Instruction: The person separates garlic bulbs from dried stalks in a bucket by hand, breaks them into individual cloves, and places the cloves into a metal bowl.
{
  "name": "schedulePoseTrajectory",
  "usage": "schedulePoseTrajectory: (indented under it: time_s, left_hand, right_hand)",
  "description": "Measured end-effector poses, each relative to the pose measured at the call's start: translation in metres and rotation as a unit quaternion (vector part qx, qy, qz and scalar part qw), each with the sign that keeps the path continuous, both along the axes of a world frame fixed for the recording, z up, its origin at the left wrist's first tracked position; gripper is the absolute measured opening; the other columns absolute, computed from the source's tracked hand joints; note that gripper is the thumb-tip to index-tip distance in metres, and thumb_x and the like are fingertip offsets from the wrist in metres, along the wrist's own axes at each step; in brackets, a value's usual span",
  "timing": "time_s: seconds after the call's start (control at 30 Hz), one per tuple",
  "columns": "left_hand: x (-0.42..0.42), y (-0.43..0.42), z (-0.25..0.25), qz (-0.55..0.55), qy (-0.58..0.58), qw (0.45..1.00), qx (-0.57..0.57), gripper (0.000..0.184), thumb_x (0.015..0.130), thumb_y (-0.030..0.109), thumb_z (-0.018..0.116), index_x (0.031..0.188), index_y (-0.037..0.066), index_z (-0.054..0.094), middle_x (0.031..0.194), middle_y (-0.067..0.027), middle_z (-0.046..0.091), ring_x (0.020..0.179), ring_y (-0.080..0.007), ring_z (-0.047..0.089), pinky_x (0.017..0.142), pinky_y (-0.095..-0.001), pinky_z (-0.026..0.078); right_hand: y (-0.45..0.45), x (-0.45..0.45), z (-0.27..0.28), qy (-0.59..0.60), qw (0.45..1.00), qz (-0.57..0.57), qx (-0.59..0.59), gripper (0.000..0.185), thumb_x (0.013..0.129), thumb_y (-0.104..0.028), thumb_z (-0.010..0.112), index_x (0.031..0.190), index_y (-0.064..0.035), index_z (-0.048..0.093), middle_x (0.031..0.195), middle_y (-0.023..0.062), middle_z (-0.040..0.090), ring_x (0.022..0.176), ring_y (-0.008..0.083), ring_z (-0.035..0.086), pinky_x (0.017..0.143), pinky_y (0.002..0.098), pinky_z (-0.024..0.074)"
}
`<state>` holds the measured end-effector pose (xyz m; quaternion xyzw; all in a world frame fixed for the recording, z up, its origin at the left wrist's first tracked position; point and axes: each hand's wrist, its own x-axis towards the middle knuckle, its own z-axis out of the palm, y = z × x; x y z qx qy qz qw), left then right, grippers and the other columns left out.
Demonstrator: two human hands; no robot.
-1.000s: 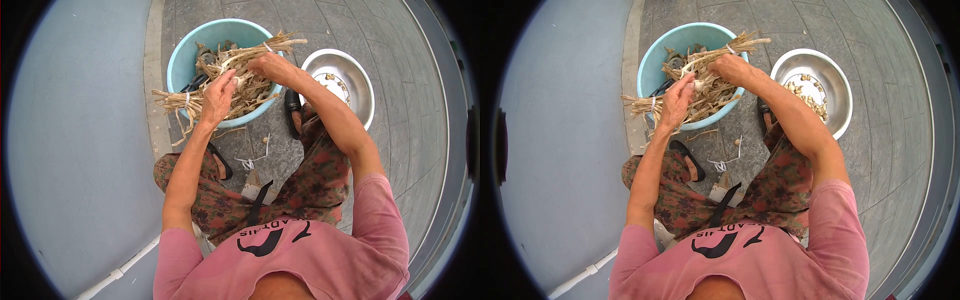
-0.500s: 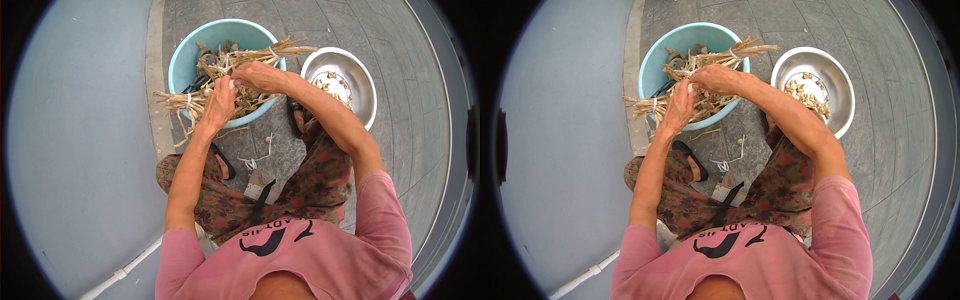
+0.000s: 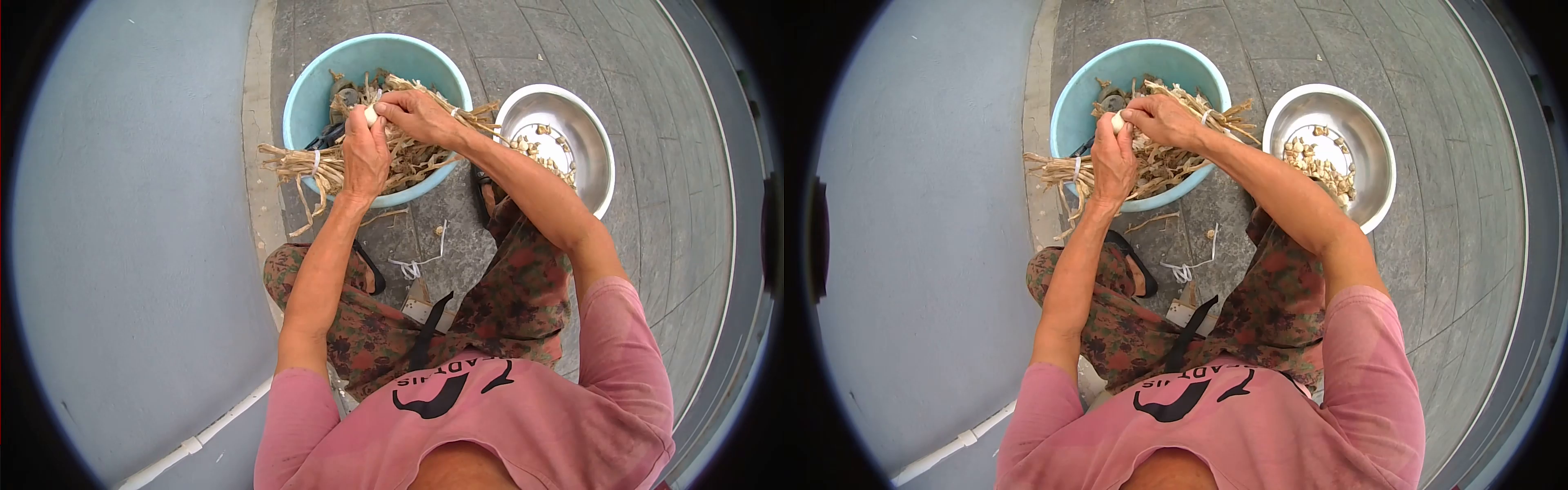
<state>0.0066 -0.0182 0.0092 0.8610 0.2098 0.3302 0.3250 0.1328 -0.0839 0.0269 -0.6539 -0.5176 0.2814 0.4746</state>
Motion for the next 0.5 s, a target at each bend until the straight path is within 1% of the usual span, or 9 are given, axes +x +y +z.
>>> schedulePoseTrajectory:
  time_s: [0.07,0.1,0.17,0.23,0.27,0.37,0.43,0.47,0.5]
  left_hand:
    - [-0.002,0.002,0.009,-0.023,-0.009,0.999,0.033,0.027,0.087,0.011,0.046,0.110,0.000,0.038,0.097,-0.0211,0.047,0.085,-0.0373,0.050,0.070,-0.0446,0.041]
    - [-0.003,0.004,0.010,-0.034,-0.006,0.996,0.088,0.028,0.087,0.011,0.047,0.111,0.001,0.039,0.099,-0.0198,0.046,0.088,-0.0361,0.049,0.072,-0.0444,0.041]
    - [-0.005,0.009,0.011,-0.057,0.001,0.979,0.198,0.030,0.085,0.011,0.049,0.112,0.002,0.041,0.103,-0.0172,0.044,0.093,-0.0339,0.048,0.076,-0.0440,0.040]
    - [-0.007,0.009,0.010,-0.058,0.019,0.976,0.211,0.028,0.084,0.012,0.051,0.109,0.003,0.043,0.101,-0.0168,0.046,0.087,-0.0328,0.051,0.071,-0.0432,0.042]
    - [-0.008,0.009,0.009,-0.058,0.029,0.974,0.216,0.028,0.083,0.013,0.053,0.108,0.003,0.044,0.100,-0.0165,0.046,0.085,-0.0322,0.053,0.069,-0.0428,0.044]
    - [-0.014,0.007,0.011,-0.059,0.091,0.977,0.181,0.023,0.083,0.015,0.053,0.101,0.002,0.046,0.090,-0.0157,0.051,0.070,-0.0314,0.057,0.057,-0.0397,0.046]
    - [-0.013,0.011,0.008,-0.068,0.023,0.983,0.171,0.021,0.084,0.018,0.054,0.094,0.002,0.046,0.077,-0.0146,0.052,0.061,-0.0319,0.056,0.050,-0.0383,0.045]
    - [-0.010,0.013,0.007,-0.073,-0.014,0.983,0.165,0.020,0.084,0.019,0.054,0.091,0.002,0.047,0.071,-0.0141,0.052,0.056,-0.0322,0.056,0.047,-0.0375,0.045]
    - [-0.009,0.013,0.005,-0.069,-0.030,0.987,0.139,0.020,0.085,0.020,0.053,0.088,0.001,0.046,0.066,-0.0133,0.051,0.054,-0.0309,0.056,0.046,-0.0368,0.045]
  right_hand:
    - [-0.001,0.006,-0.001,-0.022,0.999,0.011,-0.031,0.027,0.088,-0.023,0.044,0.082,0.0005,0.055,0.063,0.0057,0.049,0.059,0.0128,0.042,0.055,0.0321,0.0368]
    - [-0.001,0.006,-0.002,-0.033,0.998,0.017,-0.048,0.028,0.088,-0.024,0.044,0.084,0.0005,0.055,0.063,0.0057,0.050,0.059,0.0127,0.043,0.056,0.0322,0.0370]
    - [-0.001,0.002,-0.006,-0.005,1.000,0.013,-0.015,0.030,0.089,-0.027,0.043,0.081,0.0007,0.053,0.061,0.0028,0.047,0.058,0.0120,0.041,0.054,0.0323,0.0356]
    - [0.001,0.001,-0.009,0.009,0.999,0.025,0.019,0.031,0.089,-0.027,0.043,0.076,-0.0002,0.051,0.059,0.0003,0.044,0.056,0.0108,0.040,0.052,0.0309,0.0344]
    - [-0.001,0.005,-0.008,0.012,0.999,0.044,-0.024,0.030,0.089,-0.026,0.043,0.078,-0.0001,0.053,0.060,-0.0002,0.045,0.057,0.0107,0.040,0.052,0.0306,0.0347]
    - [-0.008,0.013,0.004,0.052,0.985,0.108,-0.124,0.028,0.088,-0.025,0.046,0.081,-0.0009,0.058,0.060,-0.0018,0.046,0.057,0.0091,0.041,0.051,0.0286,0.0347]
    - [-0.008,0.019,-0.003,0.119,0.971,0.150,-0.146,0.028,0.089,-0.027,0.046,0.081,-0.0032,0.059,0.059,-0.0036,0.044,0.057,0.0067,0.040,0.050,0.0258,0.0333]
    - [-0.008,0.020,-0.006,0.170,0.960,0.178,-0.136,0.028,0.091,-0.029,0.044,0.072,-0.0094,0.053,0.061,-0.0082,0.041,0.055,0.0027,0.036,0.049,0.0211,0.0313]
    - [-0.009,0.017,-0.006,0.187,0.961,0.165,-0.119,0.028,0.091,-0.029,0.044,0.073,-0.0093,0.053,0.063,-0.0079,0.042,0.057,0.0026,0.037,0.050,0.0209,0.0319]
